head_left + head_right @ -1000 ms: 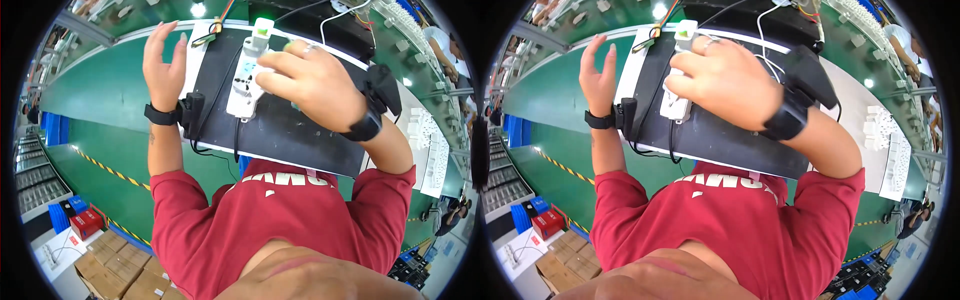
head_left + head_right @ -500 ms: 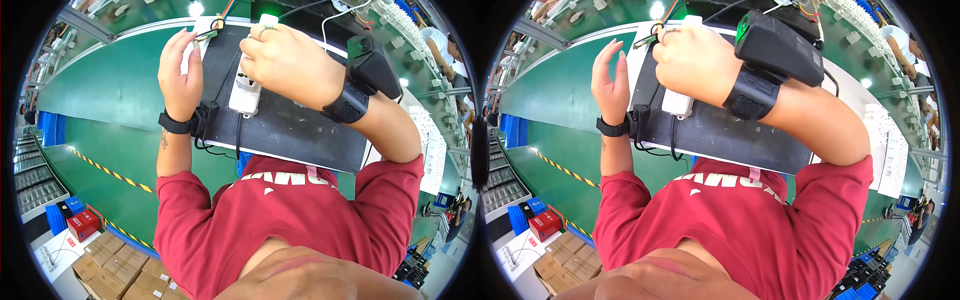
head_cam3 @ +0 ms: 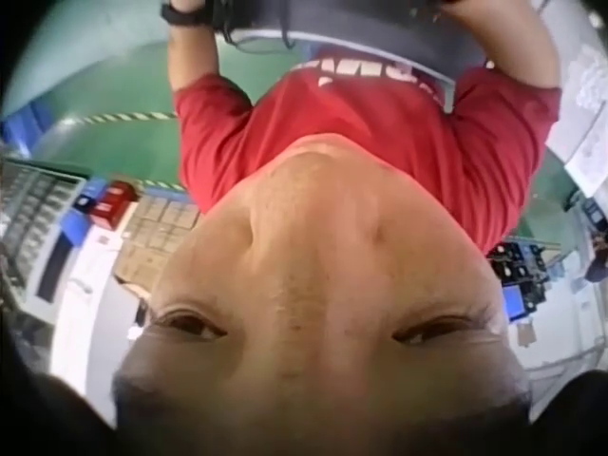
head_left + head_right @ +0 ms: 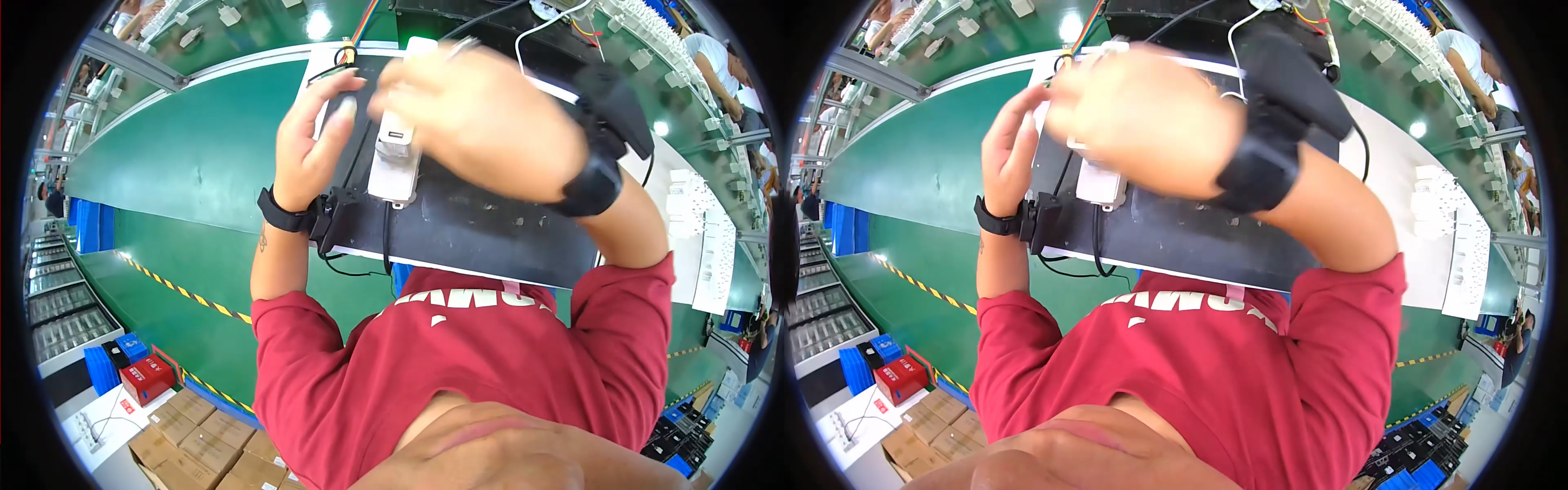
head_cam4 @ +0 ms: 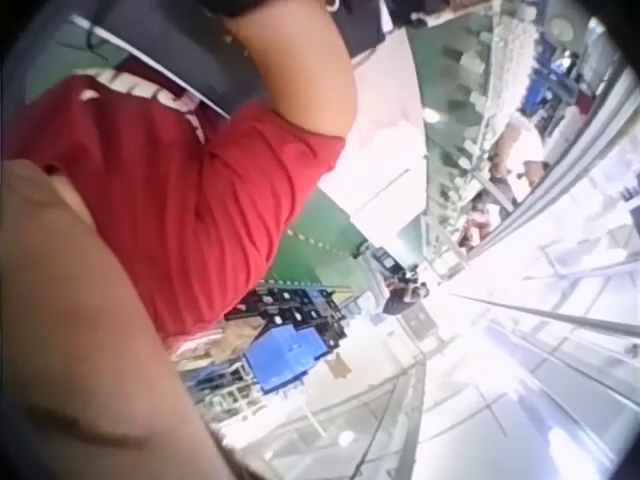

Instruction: Testing power adapters by plugging them into a test rig and observing the status on a monitor before packing.

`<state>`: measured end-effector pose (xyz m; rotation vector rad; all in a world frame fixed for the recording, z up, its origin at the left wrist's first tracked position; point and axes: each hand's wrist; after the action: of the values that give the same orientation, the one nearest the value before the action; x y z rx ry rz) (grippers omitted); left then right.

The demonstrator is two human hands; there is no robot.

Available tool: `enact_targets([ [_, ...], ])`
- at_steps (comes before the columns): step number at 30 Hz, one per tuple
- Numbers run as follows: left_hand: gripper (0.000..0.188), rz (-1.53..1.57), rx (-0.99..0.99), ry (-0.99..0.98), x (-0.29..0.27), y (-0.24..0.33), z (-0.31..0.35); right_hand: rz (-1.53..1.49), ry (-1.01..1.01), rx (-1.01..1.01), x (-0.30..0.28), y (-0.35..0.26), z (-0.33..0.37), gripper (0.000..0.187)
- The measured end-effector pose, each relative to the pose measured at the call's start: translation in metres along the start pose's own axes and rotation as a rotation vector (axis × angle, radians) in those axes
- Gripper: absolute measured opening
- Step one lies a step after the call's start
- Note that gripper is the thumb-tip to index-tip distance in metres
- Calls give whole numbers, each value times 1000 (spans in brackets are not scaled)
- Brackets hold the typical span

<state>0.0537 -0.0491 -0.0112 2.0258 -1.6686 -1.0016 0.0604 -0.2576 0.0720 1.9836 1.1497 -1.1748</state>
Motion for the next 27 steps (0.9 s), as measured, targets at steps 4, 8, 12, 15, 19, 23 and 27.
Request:
enact_targets([
  [4,79,-37,141,-417,-1,2,-4,-146,424,335,20,26,14,29],
  [8,65,-125,203,-387,1,-2,3,-304,408,431,54,12,13,24],
  [12,53,-136,314,-437,-6,4,6,-197,451,342,57,-5,12,16],
  [15,50,-77,272,-473,-7,9,6,-64,507,333,58,-13,10,16],
  [19,49,-20,200,-481,-10,15,8,-61,537,398,59,-23,8,16],
  [23,50,-37,192,-491,-12,20,10,-102,620,387,63,-25,6,14],
  [27,51,-97,199,-526,-13,25,11,-33,731,328,54,-29,7,12],
])
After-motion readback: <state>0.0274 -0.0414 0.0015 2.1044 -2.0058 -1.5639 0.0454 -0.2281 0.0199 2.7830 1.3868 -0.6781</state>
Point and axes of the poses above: each hand's wrist, its own z-axis away from the middle knuckle, its own x-axis out of the palm, y = z × x, and after that the axes turned 7 degrees about x, right-handed
